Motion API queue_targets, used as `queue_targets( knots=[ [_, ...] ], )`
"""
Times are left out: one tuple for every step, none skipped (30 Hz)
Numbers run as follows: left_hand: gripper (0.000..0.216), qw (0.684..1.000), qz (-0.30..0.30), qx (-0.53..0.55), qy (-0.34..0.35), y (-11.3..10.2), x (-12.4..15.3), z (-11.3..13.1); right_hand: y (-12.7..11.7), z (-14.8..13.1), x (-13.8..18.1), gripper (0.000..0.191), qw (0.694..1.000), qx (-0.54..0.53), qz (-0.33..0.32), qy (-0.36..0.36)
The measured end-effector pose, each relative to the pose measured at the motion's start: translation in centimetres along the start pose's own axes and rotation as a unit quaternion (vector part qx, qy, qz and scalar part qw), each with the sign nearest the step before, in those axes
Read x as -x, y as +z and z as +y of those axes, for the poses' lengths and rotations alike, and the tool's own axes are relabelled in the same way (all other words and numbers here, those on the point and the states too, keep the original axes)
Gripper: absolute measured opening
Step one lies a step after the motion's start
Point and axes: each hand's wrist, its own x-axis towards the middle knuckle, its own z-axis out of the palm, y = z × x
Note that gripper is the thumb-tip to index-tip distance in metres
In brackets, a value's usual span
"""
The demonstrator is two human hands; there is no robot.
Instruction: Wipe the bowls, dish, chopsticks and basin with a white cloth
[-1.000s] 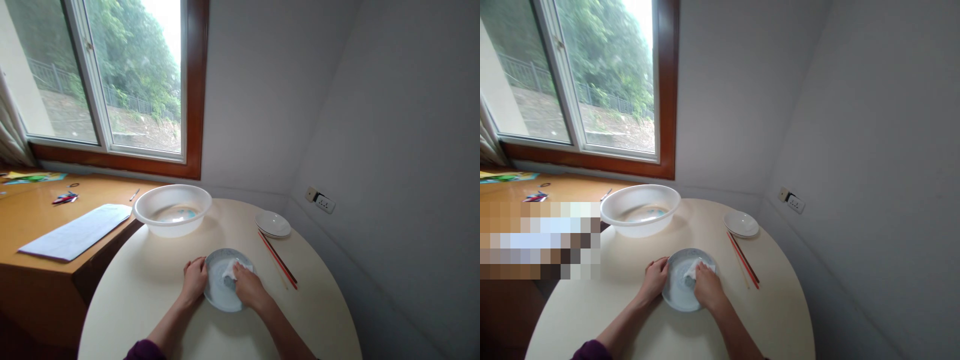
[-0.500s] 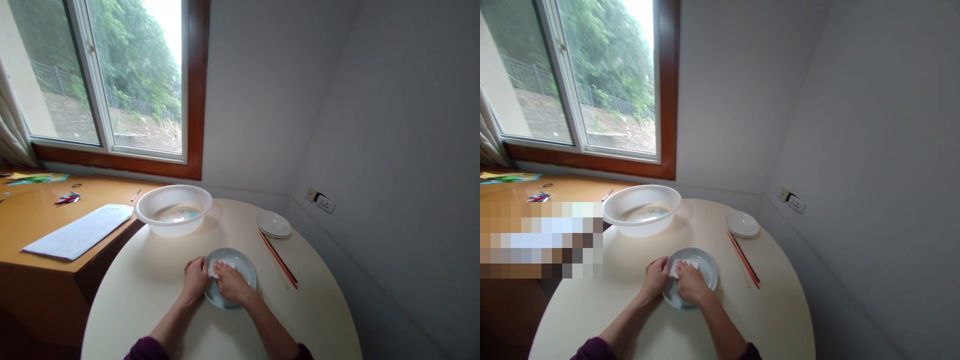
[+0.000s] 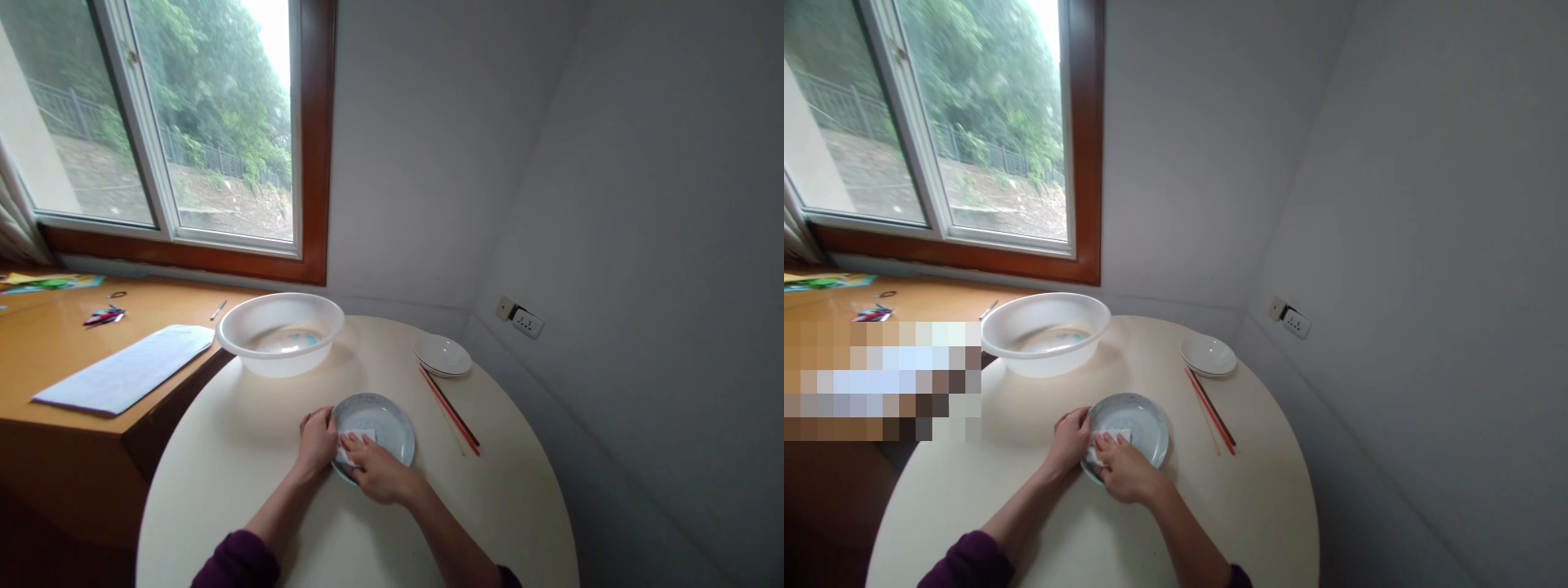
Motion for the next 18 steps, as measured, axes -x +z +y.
queue_targets(
  knots=[
    [0.028, 1.000, -0.001, 0.002, -0.002, 0.0, 0.0, 0.0, 0.1, 0.0, 0.0, 0.038, 1.000, -0.001, 0.001, -0.001],
    [0.029, 1.000, -0.002, 0.005, -0.003, 0.0, 0.0, 0.0, 0.1, 0.0, -0.1, 0.038, 1.000, 0.000, 0.001, -0.002],
    [0.029, 1.000, -0.002, 0.008, -0.005, 0.0, 0.0, 0.0, 0.2, 0.0, -0.2, 0.038, 1.000, 0.003, 0.002, -0.003],
    [0.029, 1.000, -0.002, 0.011, -0.006, -0.1, 0.0, 0.0, 0.2, 0.0, -0.4, 0.038, 1.000, 0.008, 0.004, -0.004],
    [0.029, 1.000, -0.002, 0.015, -0.007, -0.1, 0.0, 0.0, 0.3, 0.1, -0.6, 0.039, 1.000, 0.013, 0.007, -0.005],
    [0.029, 1.000, -0.003, 0.018, -0.006, -0.2, 0.0, 0.0, 0.3, 0.2, -0.9, 0.040, 1.000, 0.019, 0.012, -0.005],
    [0.029, 1.000, -0.004, 0.021, -0.005, -0.2, 0.0, 0.0, 0.4, 0.3, -1.2, 0.042, 1.000, 0.025, 0.017, -0.004],
    [0.028, 1.000, -0.005, 0.025, -0.004, -0.3, 0.0, 0.1, 0.4, 0.4, -1.6, 0.042, 0.999, 0.031, 0.021, -0.003],
    [0.028, 1.000, -0.006, 0.029, -0.003, -0.3, 0.0, 0.0, 0.4, 0.5, -1.9, 0.043, 0.999, 0.036, 0.025, -0.002],
    [0.028, 0.999, -0.006, 0.033, -0.003, -0.3, 0.0, 0.0, 0.4, 0.7, -2.2, 0.044, 0.999, 0.038, 0.029, -0.001],
    [0.028, 0.999, -0.006, 0.037, -0.002, -0.3, 0.0, -0.1, 0.4, 0.8, -2.5, 0.044, 0.999, 0.038, 0.031, -0.001],
    [0.028, 0.999, -0.006, 0.041, -0.001, -0.3, 0.0, -0.1, 0.4, 0.9, -2.8, 0.044, 0.999, 0.036, 0.034, -0.002],
    [0.028, 0.999, -0.006, 0.045, 0.000, -0.3, 0.0, -0.2, 0.3, 1.1, -3.0, 0.045, 0.999, 0.034, 0.037, -0.003],
    [0.028, 0.999, -0.007, 0.049, 0.001, -0.2, 0.0, -0.2, 0.2, 1.2, -3.1, 0.045, 0.999, 0.033, 0.039, -0.001],
    [0.029, 0.999, -0.008, 0.052, 0.002, -0.2, -0.1, -0.3, 0.1, 1.4, -3.2, 0.046, 0.999, 0.035, 0.039, 0.001],
    [0.029, 0.998, -0.009, 0.055, 0.003, -0.2, -0.1, -0.3, -0.1, 1.6, -3.3, 0.046, 0.998, 0.039, 0.039, 0.004],
    [0.029, 0.998, -0.009, 0.057, 0.004, -0.2, -0.1, -0.4, -0.3, 1.7, -3.4, 0.047, 0.998, 0.044, 0.039, 0.009],
    [0.029, 0.998, -0.009, 0.058, 0.004, -0.2, 0.0, -0.4, -0.5, 1.9, -3.5, 0.047, 0.998, 0.049, 0.040, 0.015]
  ],
)
